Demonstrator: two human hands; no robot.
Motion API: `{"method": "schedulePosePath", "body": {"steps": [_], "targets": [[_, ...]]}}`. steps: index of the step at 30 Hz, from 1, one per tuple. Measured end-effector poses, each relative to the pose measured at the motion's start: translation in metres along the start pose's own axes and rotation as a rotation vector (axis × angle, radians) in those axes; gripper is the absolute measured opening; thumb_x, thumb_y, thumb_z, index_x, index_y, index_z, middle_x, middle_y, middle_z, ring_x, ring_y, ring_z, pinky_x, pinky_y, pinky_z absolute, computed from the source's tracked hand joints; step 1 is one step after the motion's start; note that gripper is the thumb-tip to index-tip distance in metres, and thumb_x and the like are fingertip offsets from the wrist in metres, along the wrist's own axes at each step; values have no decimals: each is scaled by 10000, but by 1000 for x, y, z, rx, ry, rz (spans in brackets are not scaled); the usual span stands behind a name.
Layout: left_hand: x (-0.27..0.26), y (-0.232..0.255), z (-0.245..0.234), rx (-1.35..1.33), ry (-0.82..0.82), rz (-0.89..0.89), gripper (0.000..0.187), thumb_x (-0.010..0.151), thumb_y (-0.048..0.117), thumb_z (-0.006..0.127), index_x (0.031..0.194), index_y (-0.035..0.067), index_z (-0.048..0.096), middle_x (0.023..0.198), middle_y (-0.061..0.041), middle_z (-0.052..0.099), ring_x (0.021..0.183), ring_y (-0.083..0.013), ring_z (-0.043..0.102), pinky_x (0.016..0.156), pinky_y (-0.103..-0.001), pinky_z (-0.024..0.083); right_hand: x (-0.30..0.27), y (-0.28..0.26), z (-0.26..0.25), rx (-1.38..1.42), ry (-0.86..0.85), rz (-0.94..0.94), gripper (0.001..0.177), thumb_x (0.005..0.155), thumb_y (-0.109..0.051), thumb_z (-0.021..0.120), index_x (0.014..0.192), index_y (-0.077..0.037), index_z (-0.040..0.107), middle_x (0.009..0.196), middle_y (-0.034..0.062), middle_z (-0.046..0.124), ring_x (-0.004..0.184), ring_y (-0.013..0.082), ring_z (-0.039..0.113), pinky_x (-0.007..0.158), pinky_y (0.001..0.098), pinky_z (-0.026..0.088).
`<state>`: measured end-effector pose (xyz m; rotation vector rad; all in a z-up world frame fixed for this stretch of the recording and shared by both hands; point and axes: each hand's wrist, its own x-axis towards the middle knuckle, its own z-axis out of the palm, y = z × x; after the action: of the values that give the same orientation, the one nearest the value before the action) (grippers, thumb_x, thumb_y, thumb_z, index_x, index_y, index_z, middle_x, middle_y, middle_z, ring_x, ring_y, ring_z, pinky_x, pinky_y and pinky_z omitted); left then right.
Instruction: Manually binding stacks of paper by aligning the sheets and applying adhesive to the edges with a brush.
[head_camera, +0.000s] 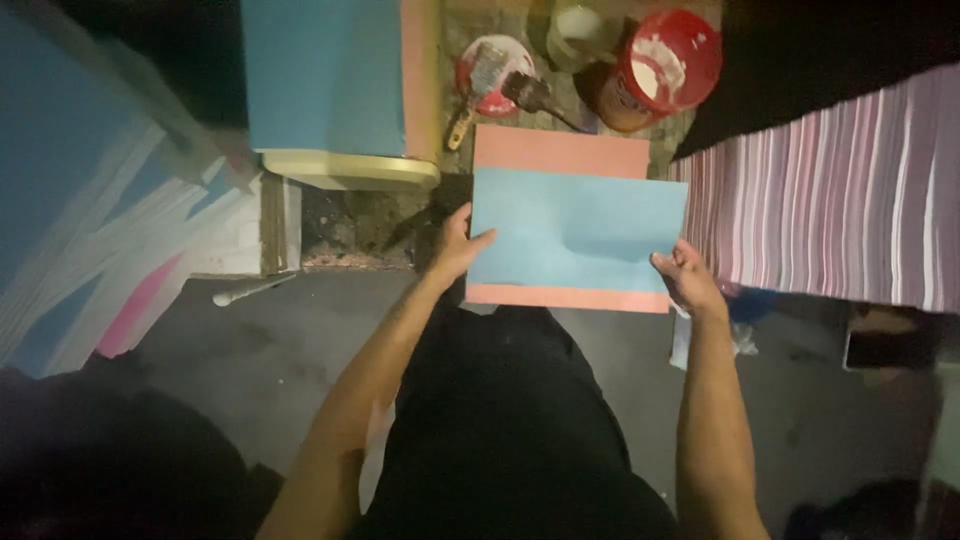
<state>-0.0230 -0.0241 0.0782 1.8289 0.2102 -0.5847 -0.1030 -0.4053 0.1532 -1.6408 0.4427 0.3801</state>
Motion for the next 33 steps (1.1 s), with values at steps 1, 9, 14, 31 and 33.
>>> {"method": "schedulePosePath", "body": {"steps": [1,9,14,31,33], "targets": [[-13,12,-7,-6,14,4,807,835,379,832,1497,58,501,1333,-221,675,1302,-381,604,1060,-513,492,9,-4,-5,-7,-11,-9,299,985,-95,719,1275,-69,654,745,45,596,749,130,619,729,302,513],[-103,101,-89,-342,277,491,382,1001,198,709,1298,6,565,1234,-200,676,1229,-282,632,1047,-500,498,102,-131,19,-228,-133,-348,340,905,-6,779,1217,-119,708,976,36,686,888,145,629,858,349,541],[-104,117,-136,-421,467,610,476,1057,230,615,1436,28,410,1362,-178,570,1292,-287,580,1105,-454,473,143,-333,144,-716,-305,-459,118,932,-146,655,959,-62,576,795,85,563,691,190,515,625,387,423],[-18,124,-141,-1106,981,69,238,1016,160,554,1219,150,429,1406,-177,526,1273,-402,536,1019,-679,478,266,-331,337,-633,20,-1415,367,1105,-218,666,1416,-49,568,1324,186,642,1178,360,636,985,452,510],[-27,145,-146,-1115,947,-108,793,950,295,595,1621,184,187,1420,-187,484,1292,-379,545,1073,-623,520,170,-325,345,-250,164,-905,539,1066,-539,451,1377,-143,642,1399,111,660,1334,237,601,1098,387,486]]}}
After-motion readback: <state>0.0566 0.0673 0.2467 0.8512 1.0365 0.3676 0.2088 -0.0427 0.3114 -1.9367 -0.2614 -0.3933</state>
